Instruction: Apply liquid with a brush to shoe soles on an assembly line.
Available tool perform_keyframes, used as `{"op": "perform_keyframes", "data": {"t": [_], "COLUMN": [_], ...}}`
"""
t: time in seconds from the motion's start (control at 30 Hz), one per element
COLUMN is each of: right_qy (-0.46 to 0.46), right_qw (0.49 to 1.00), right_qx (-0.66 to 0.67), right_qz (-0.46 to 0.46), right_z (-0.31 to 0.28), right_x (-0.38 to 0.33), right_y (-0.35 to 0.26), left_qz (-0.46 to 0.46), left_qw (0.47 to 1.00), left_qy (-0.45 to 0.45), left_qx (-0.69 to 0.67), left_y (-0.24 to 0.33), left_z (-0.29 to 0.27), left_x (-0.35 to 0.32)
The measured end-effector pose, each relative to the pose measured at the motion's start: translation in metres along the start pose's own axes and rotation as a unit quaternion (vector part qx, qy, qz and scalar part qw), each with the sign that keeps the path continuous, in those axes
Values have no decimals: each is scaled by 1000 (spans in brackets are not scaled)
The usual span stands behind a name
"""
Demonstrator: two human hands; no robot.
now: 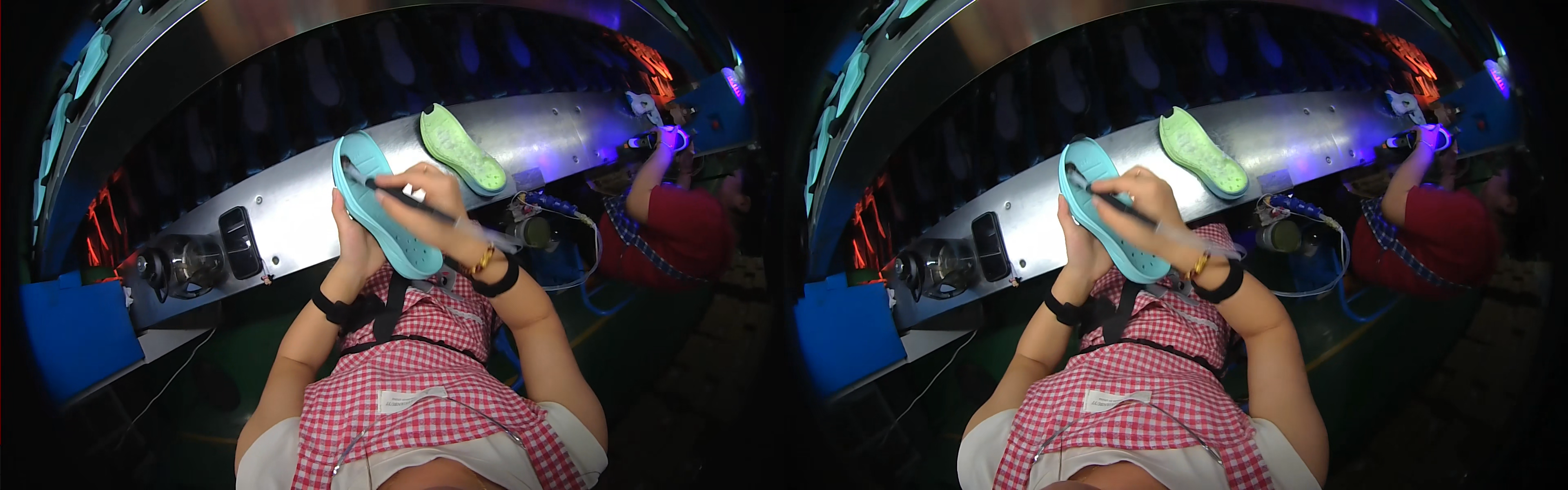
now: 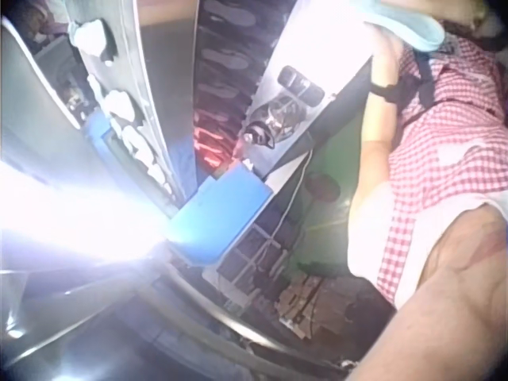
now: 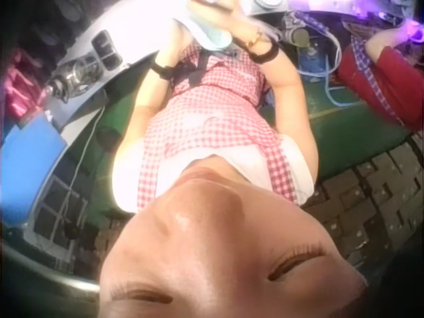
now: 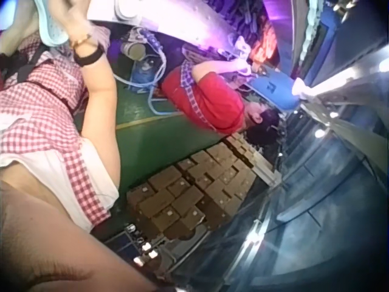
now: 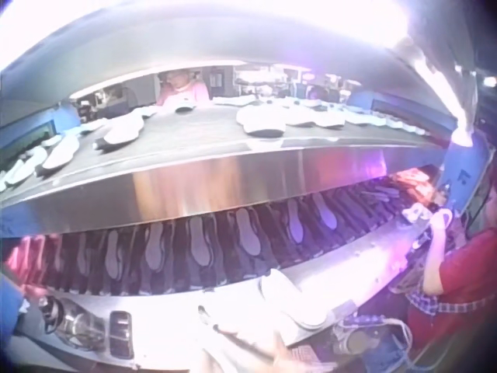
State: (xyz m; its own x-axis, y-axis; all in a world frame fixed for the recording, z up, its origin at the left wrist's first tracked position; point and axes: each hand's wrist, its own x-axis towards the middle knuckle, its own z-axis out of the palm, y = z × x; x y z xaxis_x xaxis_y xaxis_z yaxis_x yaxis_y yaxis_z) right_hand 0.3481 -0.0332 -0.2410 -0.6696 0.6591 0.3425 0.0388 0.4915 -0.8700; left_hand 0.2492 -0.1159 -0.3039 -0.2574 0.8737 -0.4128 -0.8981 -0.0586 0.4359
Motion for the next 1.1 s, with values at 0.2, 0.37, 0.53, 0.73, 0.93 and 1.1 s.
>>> {"op": "perform_keyframes", "data": {"t": [0.2, 0.37, 0.53, 0.73, 0.93, 1.1], "right_qy": [-233, -41, -236, -166, -119, -182], "right_qw": [971, 979, 953, 979, 985, 960], "right_qx": [35, 158, 186, 111, 116, 214], "right_qz": [39, 123, 41, 51, 47, -20], "right_z": [-36, -49, -40, -47, -50, -61], "right_x": [-41, -4, -14, -19, -18, -28], "right_y": [-11, -35, -39, -35, -25, -29], "left_qz": [44, -62, -64, 76, 238, 259], "left_qw": [997, 972, 963, 992, 968, 963], "left_qy": [-52, -225, -196, -97, 73, -75], "left_qx": [26, -39, -174, 8, 16, 12], "left_y": [36, 18, 18, 20, 33, 53], "left_z": [-14, -4, 13, 12, 20, 33], "left_x": [-3, -14, -20, -15, -5, -17]}}
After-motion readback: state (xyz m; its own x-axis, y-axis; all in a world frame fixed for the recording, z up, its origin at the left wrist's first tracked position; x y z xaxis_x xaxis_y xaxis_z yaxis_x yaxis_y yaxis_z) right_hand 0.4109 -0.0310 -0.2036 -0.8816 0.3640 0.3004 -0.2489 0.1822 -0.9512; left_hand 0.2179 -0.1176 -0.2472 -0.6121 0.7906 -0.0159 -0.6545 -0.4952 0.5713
